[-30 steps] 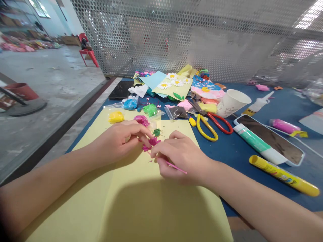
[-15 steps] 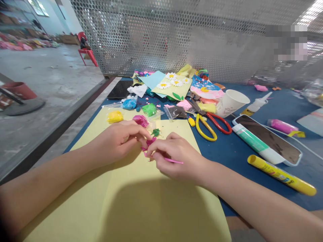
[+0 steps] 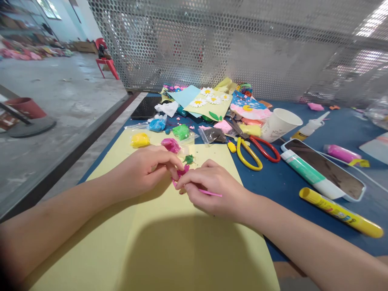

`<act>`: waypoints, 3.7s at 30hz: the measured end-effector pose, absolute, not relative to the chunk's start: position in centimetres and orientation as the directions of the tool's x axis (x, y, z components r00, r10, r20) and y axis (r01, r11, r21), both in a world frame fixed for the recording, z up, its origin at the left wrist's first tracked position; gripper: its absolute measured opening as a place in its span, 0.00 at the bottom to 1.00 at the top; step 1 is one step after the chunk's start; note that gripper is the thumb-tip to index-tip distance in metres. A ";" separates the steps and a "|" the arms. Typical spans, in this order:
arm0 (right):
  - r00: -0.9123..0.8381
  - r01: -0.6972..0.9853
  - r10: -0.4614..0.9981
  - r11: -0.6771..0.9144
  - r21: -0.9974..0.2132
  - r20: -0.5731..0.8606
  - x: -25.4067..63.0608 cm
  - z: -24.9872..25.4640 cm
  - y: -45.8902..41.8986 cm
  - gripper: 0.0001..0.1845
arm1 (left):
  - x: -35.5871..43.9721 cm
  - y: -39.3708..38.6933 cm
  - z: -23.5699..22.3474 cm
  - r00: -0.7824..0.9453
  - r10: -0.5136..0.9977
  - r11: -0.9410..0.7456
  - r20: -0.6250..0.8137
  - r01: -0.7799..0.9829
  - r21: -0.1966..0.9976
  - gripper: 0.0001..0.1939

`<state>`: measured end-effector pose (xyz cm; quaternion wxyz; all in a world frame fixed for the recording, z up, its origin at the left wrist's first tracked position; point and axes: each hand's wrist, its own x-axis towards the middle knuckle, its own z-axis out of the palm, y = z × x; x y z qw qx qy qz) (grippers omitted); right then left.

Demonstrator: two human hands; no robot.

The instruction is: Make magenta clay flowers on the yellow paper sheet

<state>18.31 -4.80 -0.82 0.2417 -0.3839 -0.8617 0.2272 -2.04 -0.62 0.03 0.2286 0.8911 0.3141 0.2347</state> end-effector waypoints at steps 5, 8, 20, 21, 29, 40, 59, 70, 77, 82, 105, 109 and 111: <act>-0.596 0.559 0.764 0.616 -0.556 0.247 18.3 -0.8 -4.8 0.15 | -1.9 -0.8 0.2 0.674 0.679 -0.700 0.292 0.474 0.534 0.18; -0.605 0.555 0.757 0.623 -0.551 0.247 18.3 -0.8 -4.7 0.15 | -1.9 -0.8 0.3 0.675 0.680 -0.697 0.285 0.477 0.535 0.18; -0.271 0.282 0.888 0.442 -0.851 0.372 19.7 -0.8 -4.3 0.12 | -2.4 -0.6 0.6 0.600 0.735 -0.631 0.315 0.436 0.642 0.17; -0.214 0.213 0.903 0.416 -0.884 0.373 20.0 -1.0 -4.0 0.11 | -2.5 -0.6 0.6 0.573 0.745 -0.632 0.340 0.445 0.635 0.17; -0.264 0.221 0.872 0.471 -0.854 0.413 21.1 -2.1 -2.6 0.23 | -2.8 0.6 0.3 0.528 0.732 -0.648 0.430 0.734 0.202 0.17; -0.367 0.643 0.817 0.569 -0.514 0.445 20.3 -1.2 -2.9 0.20 | -2.4 0.6 0.5 0.495 0.708 -0.700 0.504 0.590 0.403 0.07; -0.130 0.494 0.943 0.328 -0.805 0.305 20.1 -1.3 -2.8 0.09 | -3.0 0.9 0.1 0.424 0.720 -0.636 0.549 0.720 0.277 0.20; -0.197 0.538 0.927 0.376 -0.755 0.320 20.2 -1.2 -3.2 0.10 | -3.0 -0.6 0.5 0.785 0.512 -0.774 0.348 0.598 -0.208 0.10; -0.232 0.566 0.922 0.387 -0.728 0.310 20.2 -1.4 -3.2 0.11 | -2.4 -0.5 0.7 0.620 0.698 -0.675 0.358 0.736 0.043 0.07; -0.308 0.632 0.872 0.486 -0.603 0.380 19.5 -1.3 -3.7 0.10 | -1.4 -1.4 0.8 0.571 0.700 -0.714 0.429 0.585 0.385 0.06; -0.158 0.281 0.956 0.284 -0.917 0.248 19.6 -1.2 -3.9 0.04 | -1.5 -1.6 0.7 0.581 0.648 -0.758 0.493 0.560 0.335 0.09; -0.109 0.302 0.954 0.298 -0.906 0.278 20.1 -1.3 -3.5 0.09 | -1.7 -1.2 0.8 0.487 0.731 -0.681 0.479 0.576 0.452 0.08; -0.174 0.330 0.946 0.318 -0.889 0.274 19.8 -1.3 -3.7 0.10 | -1.5 -1.4 0.9 0.485 0.724 -0.688 0.490 0.554 0.469 0.09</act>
